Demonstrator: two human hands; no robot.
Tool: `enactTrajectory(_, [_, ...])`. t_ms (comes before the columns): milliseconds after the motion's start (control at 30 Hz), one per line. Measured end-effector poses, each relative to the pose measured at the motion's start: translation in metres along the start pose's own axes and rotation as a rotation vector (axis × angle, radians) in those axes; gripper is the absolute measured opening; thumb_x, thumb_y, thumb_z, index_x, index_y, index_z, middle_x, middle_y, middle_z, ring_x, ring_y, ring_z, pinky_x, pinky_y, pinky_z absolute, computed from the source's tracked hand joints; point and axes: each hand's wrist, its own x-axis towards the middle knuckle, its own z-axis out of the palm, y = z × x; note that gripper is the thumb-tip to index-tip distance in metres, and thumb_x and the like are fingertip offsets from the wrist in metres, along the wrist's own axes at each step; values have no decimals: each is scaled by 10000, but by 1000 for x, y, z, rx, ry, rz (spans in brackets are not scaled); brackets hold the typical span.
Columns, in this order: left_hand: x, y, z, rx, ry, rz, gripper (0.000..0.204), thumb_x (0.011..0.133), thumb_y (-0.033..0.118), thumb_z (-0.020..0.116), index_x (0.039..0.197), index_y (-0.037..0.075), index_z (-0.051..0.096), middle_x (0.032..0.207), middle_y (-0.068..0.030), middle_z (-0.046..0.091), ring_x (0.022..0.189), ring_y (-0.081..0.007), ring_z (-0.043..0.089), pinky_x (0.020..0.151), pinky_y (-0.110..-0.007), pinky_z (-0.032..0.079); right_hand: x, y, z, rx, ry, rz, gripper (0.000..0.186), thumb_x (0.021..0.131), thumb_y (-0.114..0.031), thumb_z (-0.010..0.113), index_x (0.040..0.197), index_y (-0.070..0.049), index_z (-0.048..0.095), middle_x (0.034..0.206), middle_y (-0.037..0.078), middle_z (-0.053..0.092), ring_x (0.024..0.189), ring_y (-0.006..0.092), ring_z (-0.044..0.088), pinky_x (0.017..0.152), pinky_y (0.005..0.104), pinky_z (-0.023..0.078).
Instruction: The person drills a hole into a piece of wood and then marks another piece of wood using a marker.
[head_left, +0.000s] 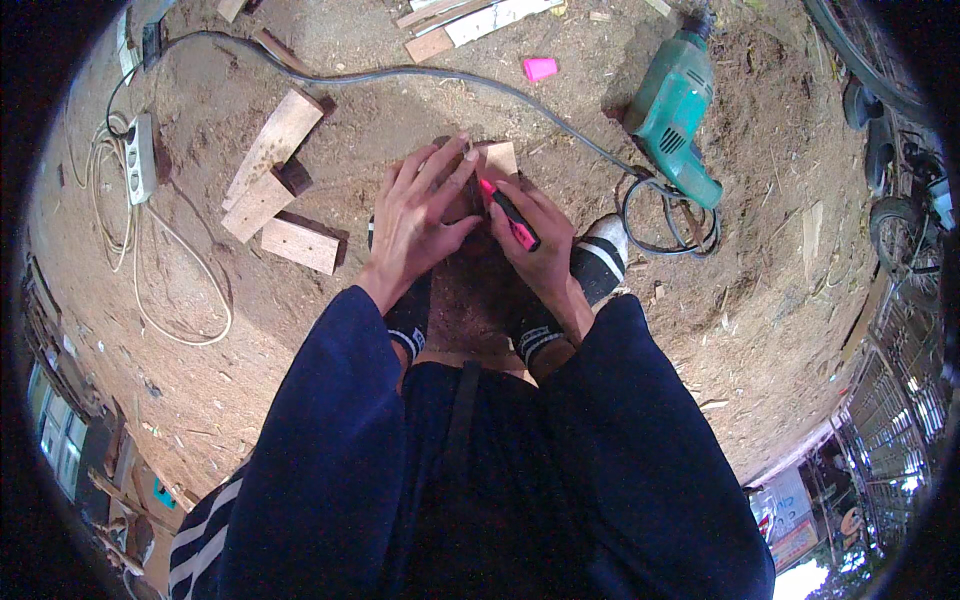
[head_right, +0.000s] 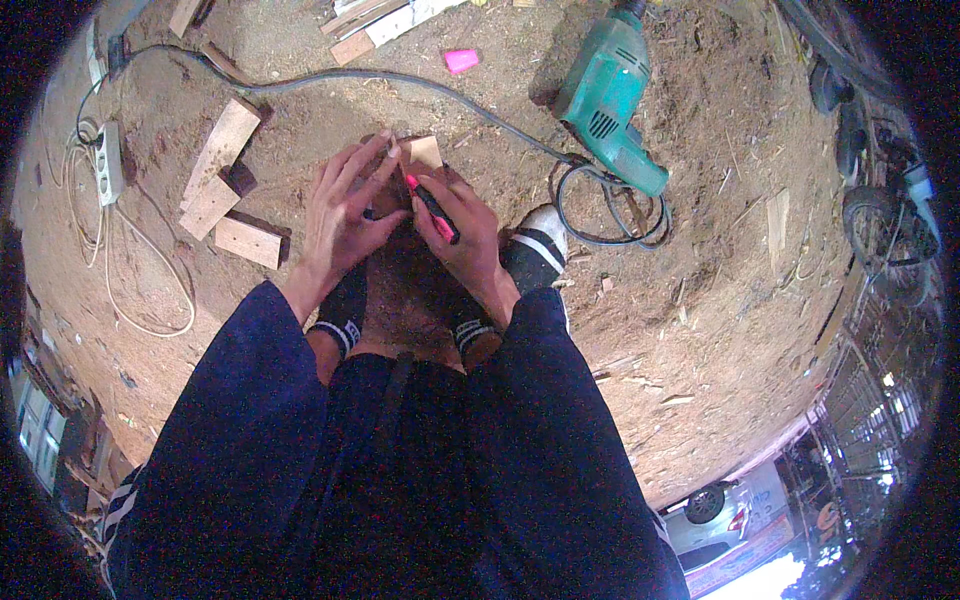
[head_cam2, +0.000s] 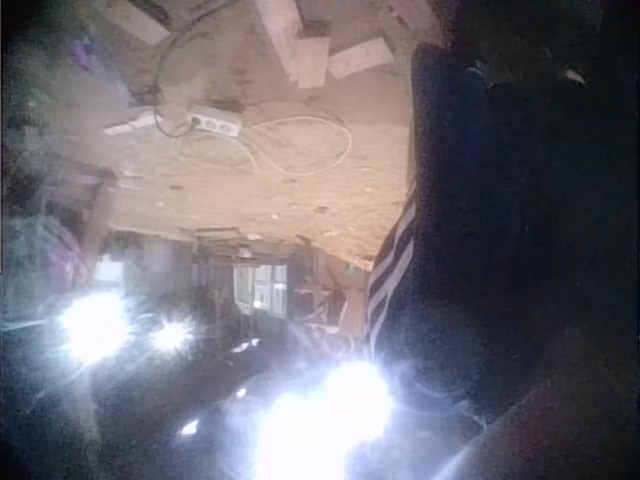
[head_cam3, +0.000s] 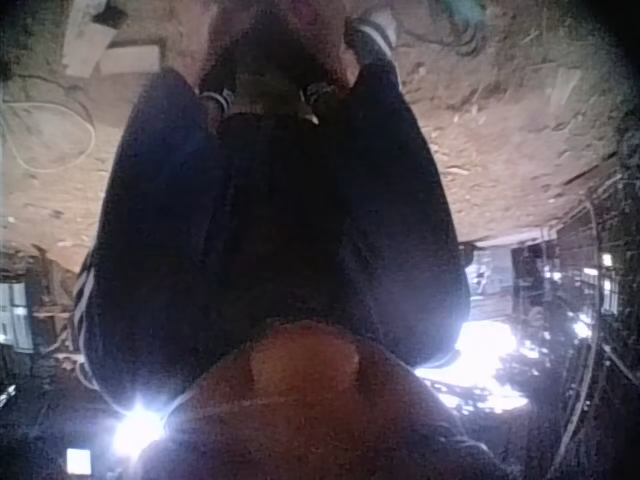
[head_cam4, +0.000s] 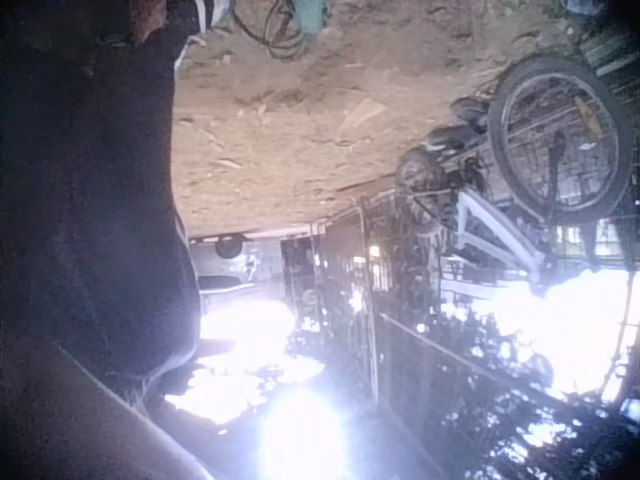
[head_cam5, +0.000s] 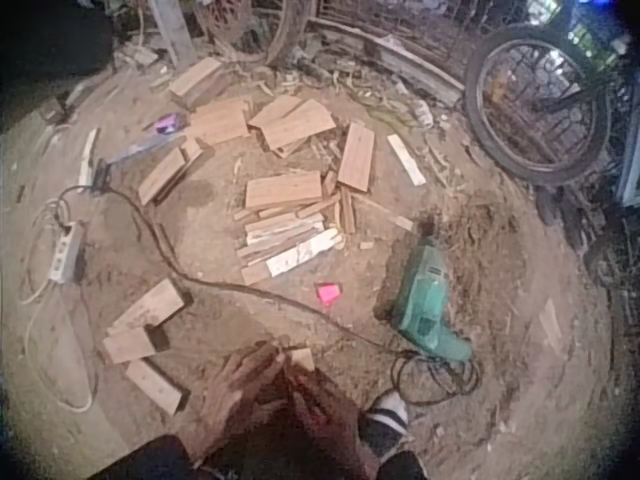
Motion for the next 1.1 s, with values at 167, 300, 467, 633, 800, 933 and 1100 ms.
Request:
enactTrajectory(167, [-2, -1, 0, 15, -9, -9, 898, 622, 270, 904, 1460, 196, 588, 1546, -38, 514, 1315, -310, 536, 1050, -448, 454, -3, 5, -1, -13, -8, -85, 325, 847, -46, 782, 1167, -37, 721, 929, 151, 703, 829, 308, 718, 724, 365, 579])
enactTrajectory(300, [-1, 0, 0, 2, -5, -4, 893, 621, 270, 905, 1453, 190, 593, 1542, -41, 517, 1313, -307, 537, 1050, -448, 455, -6, 2, -3, 17, -35, 25, 286, 853, -22, 765, 1136, -8, 726, 874, 143, 687, 768, 264, 694, 686, 346, 544])
enactTrajectory(467, [0, 2, -1, 3, -7, -6, 898, 616, 255, 907, 1454, 187, 593, 1539, -42, 517, 1314, -308, 536, 1053, -446, 456, -7, 2, -4, 23, -38, 25, 289, 853, -21, 764, 1139, -8, 723, 864, 143, 680, 732, 265, 683, 668, 345, 542])
enactTrajectory(633, [-1, 1, 0, 7, -5, -3, 891, 624, 247, 896, 1459, 192, 590, 1541, -39, 515, 1314, -310, 535, 1063, -446, 451, -4, 4, 0, -15, -23, -73, 342, 847, -42, 786, 1182, -31, 715, 914, 147, 684, 799, 314, 704, 683, 373, 569])
enactTrajectory(800, [-2, 0, 1, -6, -3, -9, 878, 636, 243, 884, 1461, 199, 589, 1547, -41, 507, 1321, -314, 530, 1072, -457, 447, -4, 2, 3, -36, -17, -76, 344, 859, -46, 785, 1194, -25, 711, 995, 170, 709, 850, 333, 717, 717, 380, 580])
enactTrajectory(933, [2, 1, 1, -12, 1, 7, 883, 632, 258, 892, 1459, 199, 591, 1551, -36, 504, 1324, -313, 529, 1072, -459, 448, 0, 5, -2, -4, 26, -56, 326, 856, -39, 780, 1176, -28, 720, 994, 176, 722, 829, 325, 719, 732, 378, 580])
enactTrajectory(1100, [-2, -2, 3, -11, -11, -19, 901, 621, 285, 908, 1460, 202, 590, 1558, -24, 498, 1326, -310, 527, 1073, -458, 450, -10, 1, -3, 12, 43, 18, 281, 859, -22, 759, 1139, -12, 738, 902, 149, 714, 776, 266, 714, 692, 334, 556])
